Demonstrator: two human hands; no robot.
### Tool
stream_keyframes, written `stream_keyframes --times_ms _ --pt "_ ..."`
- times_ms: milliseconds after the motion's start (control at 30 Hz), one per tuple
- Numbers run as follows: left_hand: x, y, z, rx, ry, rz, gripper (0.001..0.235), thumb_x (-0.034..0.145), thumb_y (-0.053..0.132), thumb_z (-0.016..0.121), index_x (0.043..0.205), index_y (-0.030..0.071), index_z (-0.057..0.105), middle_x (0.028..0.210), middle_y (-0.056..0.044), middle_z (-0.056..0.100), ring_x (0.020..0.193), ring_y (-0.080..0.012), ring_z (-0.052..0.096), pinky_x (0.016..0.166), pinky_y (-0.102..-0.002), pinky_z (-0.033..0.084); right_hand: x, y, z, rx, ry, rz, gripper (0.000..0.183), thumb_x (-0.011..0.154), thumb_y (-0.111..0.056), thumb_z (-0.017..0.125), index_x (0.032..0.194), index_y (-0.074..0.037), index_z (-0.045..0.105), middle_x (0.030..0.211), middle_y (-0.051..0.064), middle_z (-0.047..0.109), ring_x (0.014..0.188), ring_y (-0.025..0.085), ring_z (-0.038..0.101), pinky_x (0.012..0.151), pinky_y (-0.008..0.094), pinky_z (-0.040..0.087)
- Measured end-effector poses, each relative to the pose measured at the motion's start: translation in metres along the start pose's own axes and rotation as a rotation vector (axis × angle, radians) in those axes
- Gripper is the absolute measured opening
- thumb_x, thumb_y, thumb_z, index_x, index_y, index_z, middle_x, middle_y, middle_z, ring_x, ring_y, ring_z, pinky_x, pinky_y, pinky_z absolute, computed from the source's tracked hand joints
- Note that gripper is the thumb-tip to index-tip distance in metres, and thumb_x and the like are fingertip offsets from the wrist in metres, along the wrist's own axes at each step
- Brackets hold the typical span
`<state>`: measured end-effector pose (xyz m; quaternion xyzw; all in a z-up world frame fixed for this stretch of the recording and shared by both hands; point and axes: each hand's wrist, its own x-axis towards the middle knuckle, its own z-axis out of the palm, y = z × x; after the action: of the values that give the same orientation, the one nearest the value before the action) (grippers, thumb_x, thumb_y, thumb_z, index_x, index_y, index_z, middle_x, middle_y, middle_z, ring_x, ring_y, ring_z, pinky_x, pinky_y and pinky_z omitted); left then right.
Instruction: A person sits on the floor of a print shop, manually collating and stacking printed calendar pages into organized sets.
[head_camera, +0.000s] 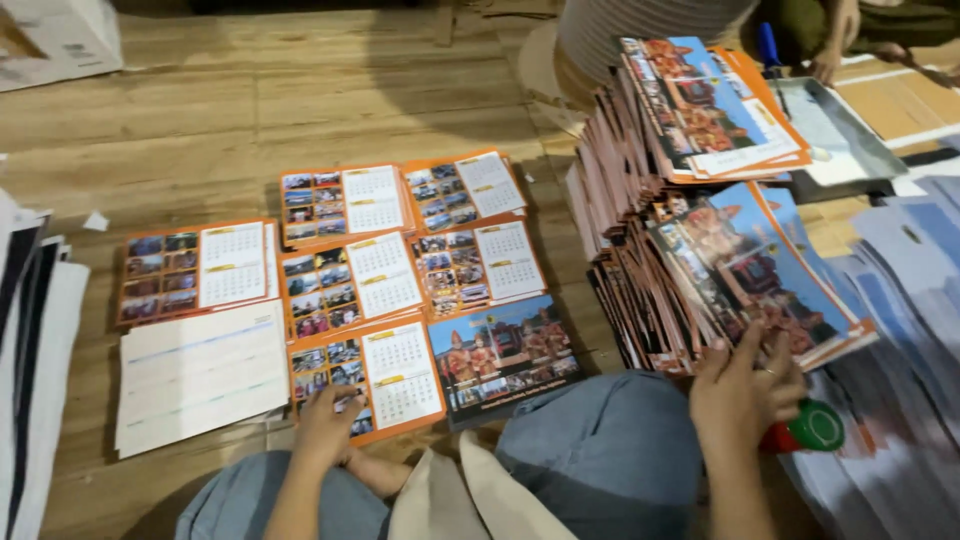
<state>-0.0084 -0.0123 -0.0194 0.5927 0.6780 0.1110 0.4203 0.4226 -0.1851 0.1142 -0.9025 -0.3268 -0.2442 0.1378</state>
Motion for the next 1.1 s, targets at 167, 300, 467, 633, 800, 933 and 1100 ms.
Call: stream_keyframes --times_ms 167,300,467,633,800,933,1100 --pt "-0.001 0.007 -0.002 -0.01 -0.047 -0.035 0.034 0.084 0.036 0.058 0.111 0.015 0.064 0.119 -0.008 0.058 0.112 -0.0253 0.055 0.093 -0.038 0.043 0.025 -0.017 -0.031 0.047 -0.302 0.259 0.06 0.094 -0.049 0.027 0.144 -0.018 0.038 0.148 0.018 0.023 0.113 0.052 0.025 0.087 0.058 0.021" --pt "-0.008 0.016 -0.008 -0.017 -0.073 -0.053 0.033 0.086 0.034 0.057 0.111 0.014 0.064 0.123 -0.006 0.057 0.116 -0.0239 0.053 0.094 -0.038 0.043 0.032 -0.011 -0.035 0.089 -0.391 0.306 0.062 0.09 -0.053 0.029 0.144 -0.022 0.036 0.147 0.016 0.023 0.122 0.052 0.018 0.096 0.064 0.012" --pt "-0.009 0.013 -0.008 -0.024 -0.077 -0.038 0.034 0.086 0.036 0.057 0.112 0.016 0.064 0.123 -0.006 0.057 0.114 -0.0241 0.054 0.094 -0.037 0.043 0.046 -0.011 -0.032 0.105 -0.289 0.123 0.078 0.081 -0.065 0.041 0.137 -0.011 0.046 0.153 0.019 0.01 0.134 0.051 0.001 0.098 0.07 -0.008" --pt "-0.013 0.016 -0.01 -0.019 -0.071 -0.038 0.033 0.087 0.036 0.055 0.112 0.016 0.063 0.123 -0.005 0.058 0.115 -0.0234 0.054 0.093 -0.038 0.043 0.09 -0.071 -0.048 0.033 -0.566 -0.042 0.071 0.086 -0.063 0.024 0.147 -0.032 0.005 0.153 0.008 -0.012 0.136 0.038 -0.012 0.108 0.058 -0.008" --pt "-0.009 0.01 -0.008 -0.049 -0.048 -0.037 0.032 0.086 0.035 0.057 0.11 0.016 0.065 0.12 -0.006 0.058 0.112 -0.023 0.055 0.092 -0.037 0.044 0.111 -0.067 -0.004 0.067 -0.597 -0.031 0.065 0.088 -0.056 0.019 0.147 -0.029 0.011 0.154 0.015 0.001 0.137 0.045 -0.004 0.106 0.063 -0.003" --pt "-0.005 0.009 -0.007 -0.062 -0.054 -0.012 0.032 0.086 0.033 0.057 0.111 0.016 0.064 0.121 -0.007 0.058 0.108 -0.0241 0.057 0.09 -0.037 0.044 0.125 -0.072 -0.005 0.03 -0.682 0.143 0.075 0.084 -0.065 0.011 0.149 -0.026 0.005 0.155 0.014 -0.001 0.139 0.044 -0.004 0.107 0.063 -0.002" --pt "-0.013 0.018 -0.015 -0.088 -0.091 -0.031 0.032 0.086 0.033 0.056 0.112 0.016 0.063 0.124 -0.004 0.057 0.117 -0.0223 0.052 0.095 -0.038 0.042 0.133 -0.078 -0.008 0.007 -0.753 0.187 0.079 0.081 -0.07 0.008 0.148 -0.029 -0.001 0.155 0.011 -0.008 0.139 0.042 -0.01 0.108 0.062 -0.005"
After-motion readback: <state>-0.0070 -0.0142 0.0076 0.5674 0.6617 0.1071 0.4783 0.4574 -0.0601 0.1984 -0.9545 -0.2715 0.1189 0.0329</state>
